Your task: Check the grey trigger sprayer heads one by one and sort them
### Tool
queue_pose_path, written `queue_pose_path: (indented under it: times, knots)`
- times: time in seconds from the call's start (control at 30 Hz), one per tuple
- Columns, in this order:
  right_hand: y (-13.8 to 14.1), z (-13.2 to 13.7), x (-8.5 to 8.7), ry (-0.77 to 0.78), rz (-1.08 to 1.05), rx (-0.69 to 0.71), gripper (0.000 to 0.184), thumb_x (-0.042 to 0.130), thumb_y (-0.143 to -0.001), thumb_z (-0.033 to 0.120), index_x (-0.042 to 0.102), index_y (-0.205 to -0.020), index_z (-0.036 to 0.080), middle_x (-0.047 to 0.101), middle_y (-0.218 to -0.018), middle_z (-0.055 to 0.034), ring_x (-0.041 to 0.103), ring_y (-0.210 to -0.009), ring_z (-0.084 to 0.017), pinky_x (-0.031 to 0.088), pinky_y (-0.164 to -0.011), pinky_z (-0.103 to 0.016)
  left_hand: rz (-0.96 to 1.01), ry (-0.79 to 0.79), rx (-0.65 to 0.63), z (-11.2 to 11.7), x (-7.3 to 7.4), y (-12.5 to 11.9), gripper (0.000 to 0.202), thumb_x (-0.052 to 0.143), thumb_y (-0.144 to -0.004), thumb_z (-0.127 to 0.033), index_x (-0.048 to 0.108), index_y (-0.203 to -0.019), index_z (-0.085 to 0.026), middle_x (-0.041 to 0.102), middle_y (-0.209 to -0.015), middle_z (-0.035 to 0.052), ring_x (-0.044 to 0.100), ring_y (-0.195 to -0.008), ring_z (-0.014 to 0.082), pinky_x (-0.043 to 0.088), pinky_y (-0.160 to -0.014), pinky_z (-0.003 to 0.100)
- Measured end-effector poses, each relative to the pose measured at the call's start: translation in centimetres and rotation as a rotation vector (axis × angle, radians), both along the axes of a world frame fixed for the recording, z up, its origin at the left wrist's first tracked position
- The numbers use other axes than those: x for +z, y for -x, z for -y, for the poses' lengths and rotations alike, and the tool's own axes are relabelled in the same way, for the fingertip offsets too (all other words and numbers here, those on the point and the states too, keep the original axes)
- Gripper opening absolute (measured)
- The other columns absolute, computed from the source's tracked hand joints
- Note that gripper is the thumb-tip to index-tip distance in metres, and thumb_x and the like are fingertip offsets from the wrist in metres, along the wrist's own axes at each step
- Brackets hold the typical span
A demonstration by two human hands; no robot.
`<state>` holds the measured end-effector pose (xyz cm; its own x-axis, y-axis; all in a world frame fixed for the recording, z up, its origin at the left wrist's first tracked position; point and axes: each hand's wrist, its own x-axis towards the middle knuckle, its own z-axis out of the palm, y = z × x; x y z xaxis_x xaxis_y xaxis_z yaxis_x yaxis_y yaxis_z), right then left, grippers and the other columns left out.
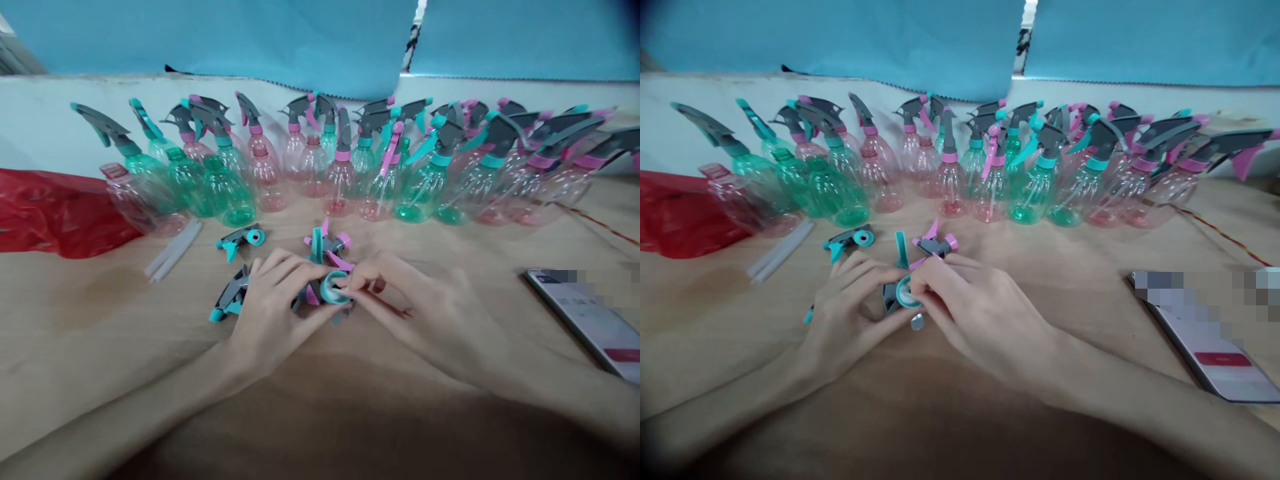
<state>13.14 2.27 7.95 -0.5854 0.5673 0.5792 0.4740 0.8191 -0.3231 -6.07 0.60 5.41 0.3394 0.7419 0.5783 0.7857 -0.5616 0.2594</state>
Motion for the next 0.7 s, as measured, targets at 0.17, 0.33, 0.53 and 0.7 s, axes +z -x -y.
queue_pose_path:
  times: [0.17, 0.33, 0.53, 0.7]
  knots:
    - [-0.1, 0.4, 0.0, 0.003, 0.036, -0.051, 0.010, 0.049, -0.087, 0.014, 0.054, -0.083, 0.021, 0.065, -0.075, 0.0020, 0.059, -0.067, -0.012, 0.042, -0.056, -0.023, -0.017, 0.007, 0.018, 0.1, 0.1, 0.0, 0.022, 0.063, -0.081, -0.039, 0.061, -0.092, -0.020, 0.067, -0.085, 0.0044, 0.055, -0.082, 0.0224, 0.040, -0.070, 0.037]
    - [-0.4, -0.4, 0.3, 0.045, 0.049, 0.015, 0.011, 0.049, -0.087, 0.013, 0.053, -0.082, 0.022, 0.061, -0.072, 0.0031, 0.055, -0.060, -0.010, 0.040, -0.054, -0.022, -0.072, -0.018, -0.034, 0.0, -0.1, 0.1, 0.025, 0.059, -0.084, -0.040, 0.062, -0.097, -0.019, 0.067, -0.087, 0.0049, 0.054, -0.081, 0.0210, 0.038, -0.070, 0.035]
    - [-0.6, -1.8, -0.5, 0.244, 0.175, 0.134, 0.010, 0.043, -0.090, 0.016, 0.052, -0.088, 0.022, 0.062, -0.085, 0.0007, 0.058, -0.072, -0.012, 0.042, -0.059, -0.024, -0.117, 0.083, -0.128, -0.4, -1.0, 0.2, 0.023, 0.058, -0.086, -0.038, 0.063, -0.099, -0.020, 0.066, -0.088, 0.0023, 0.051, -0.083, 0.0188, 0.033, -0.068, 0.031]
    - [-0.7, -2.5, 1.2, 0.348, 0.136, 0.179, 0.007, 0.054, -0.083, 0.015, 0.050, -0.082, 0.021, 0.064, -0.077, 0.0012, 0.060, -0.066, -0.012, 0.045, -0.057, -0.024, -0.075, 0.130, -0.172, -0.6, -0.9, 0.3, 0.022, 0.061, -0.085, -0.034, 0.060, -0.102, -0.020, 0.065, -0.090, 0.0020, 0.051, -0.085, 0.0189, 0.033, -0.070, 0.031]
